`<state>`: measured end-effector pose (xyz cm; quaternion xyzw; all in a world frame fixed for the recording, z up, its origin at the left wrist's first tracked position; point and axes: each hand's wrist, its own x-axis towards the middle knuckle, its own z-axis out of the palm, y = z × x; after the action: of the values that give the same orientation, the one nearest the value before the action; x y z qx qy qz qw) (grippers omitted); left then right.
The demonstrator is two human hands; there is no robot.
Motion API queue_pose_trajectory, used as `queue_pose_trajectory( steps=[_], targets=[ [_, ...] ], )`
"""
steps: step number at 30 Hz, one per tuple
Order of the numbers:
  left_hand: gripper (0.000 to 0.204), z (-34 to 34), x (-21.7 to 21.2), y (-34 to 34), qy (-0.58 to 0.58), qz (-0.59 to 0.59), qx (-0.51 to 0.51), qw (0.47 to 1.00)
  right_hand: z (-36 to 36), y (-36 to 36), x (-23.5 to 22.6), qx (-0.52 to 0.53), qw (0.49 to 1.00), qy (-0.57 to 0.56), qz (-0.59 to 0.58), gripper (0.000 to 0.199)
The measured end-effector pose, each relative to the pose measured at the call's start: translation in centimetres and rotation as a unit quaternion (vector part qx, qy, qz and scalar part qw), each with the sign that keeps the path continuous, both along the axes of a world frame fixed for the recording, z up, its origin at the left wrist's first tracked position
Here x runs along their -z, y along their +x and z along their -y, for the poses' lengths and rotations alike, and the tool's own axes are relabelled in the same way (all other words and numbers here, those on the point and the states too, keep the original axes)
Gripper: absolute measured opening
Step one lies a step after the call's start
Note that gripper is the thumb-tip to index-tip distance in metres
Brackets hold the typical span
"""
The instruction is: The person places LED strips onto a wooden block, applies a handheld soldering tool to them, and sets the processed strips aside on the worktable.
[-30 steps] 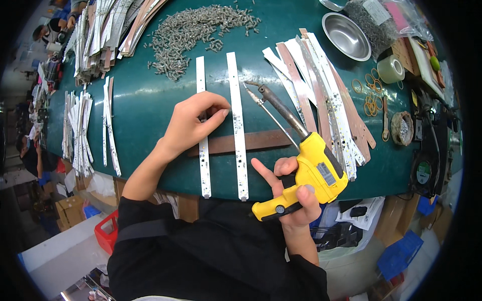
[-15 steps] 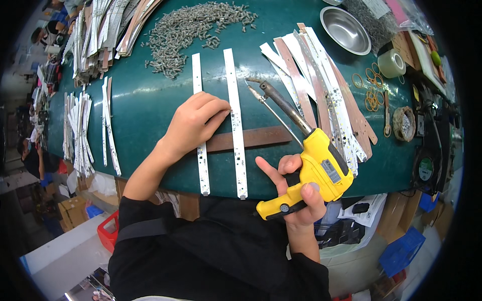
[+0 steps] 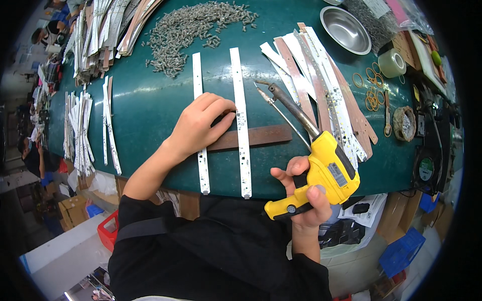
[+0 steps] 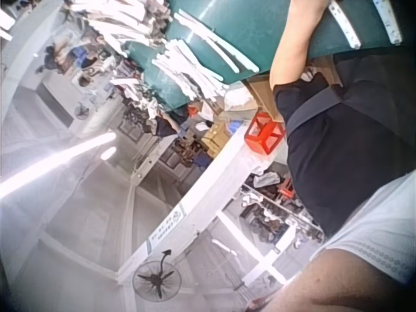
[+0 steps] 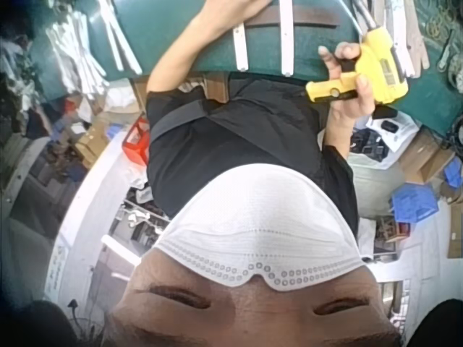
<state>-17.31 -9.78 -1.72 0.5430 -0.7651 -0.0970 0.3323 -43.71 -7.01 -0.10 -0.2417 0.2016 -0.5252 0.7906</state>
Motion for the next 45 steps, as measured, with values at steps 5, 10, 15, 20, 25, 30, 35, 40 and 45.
queue_pose_trajectory(
  steps=[5, 10, 15, 20, 25, 30, 35, 40, 45],
  targets=[
    [0.017, 0.1, -0.3, 0.0, 0.011, 0.002, -0.011, 1.000, 0.1, -0.3, -0.1, 0.004, 1.000, -0.009, 0.002, 0.061],
    [0.016, 0.3, 0.1, 0.1, -0.002, -0.001, -0.011, 1.000, 0.2, -0.4, -0.1, 0.012, 1.000, -0.001, -0.011, 0.059],
    [0.014, 0.4, 0.5, 0.2, -0.054, 0.071, 0.016, 0.996, 0.2, -0.5, 0.0, 0.010, 1.000, -0.009, -0.007, 0.059],
    [0.015, 0.2, 0.6, 0.1, -0.057, 0.069, 0.012, 0.996, 0.2, -0.7, -1.2, 0.031, 0.987, -0.020, -0.158, 0.063],
    [0.017, 0.1, 0.3, 0.3, -0.020, -0.005, -0.007, 1.000, 0.3, -0.2, -2.8, 0.030, 0.957, -0.057, -0.282, 0.065],
    [0.022, 0.1, 0.3, 0.3, 0.028, -0.054, -0.013, 0.998, 0.4, 0.0, -3.6, -0.028, 0.945, -0.058, -0.319, 0.073],
    [0.024, 0.1, 0.3, 0.5, 0.032, -0.046, -0.015, 0.998, 0.6, 0.6, -4.1, -0.062, 0.939, -0.022, -0.339, 0.074],
    [0.025, 0.3, 0.7, 0.5, 0.029, -0.049, -0.013, 0.998, 0.7, 0.3, -3.9, -0.065, 0.933, -0.025, -0.354, 0.074],
    [0.025, 0.3, 0.6, 0.6, 0.027, -0.049, -0.010, 0.998, 0.9, 0.5, -4.9, -0.093, 0.924, -0.018, -0.370, 0.073]
  ],
)
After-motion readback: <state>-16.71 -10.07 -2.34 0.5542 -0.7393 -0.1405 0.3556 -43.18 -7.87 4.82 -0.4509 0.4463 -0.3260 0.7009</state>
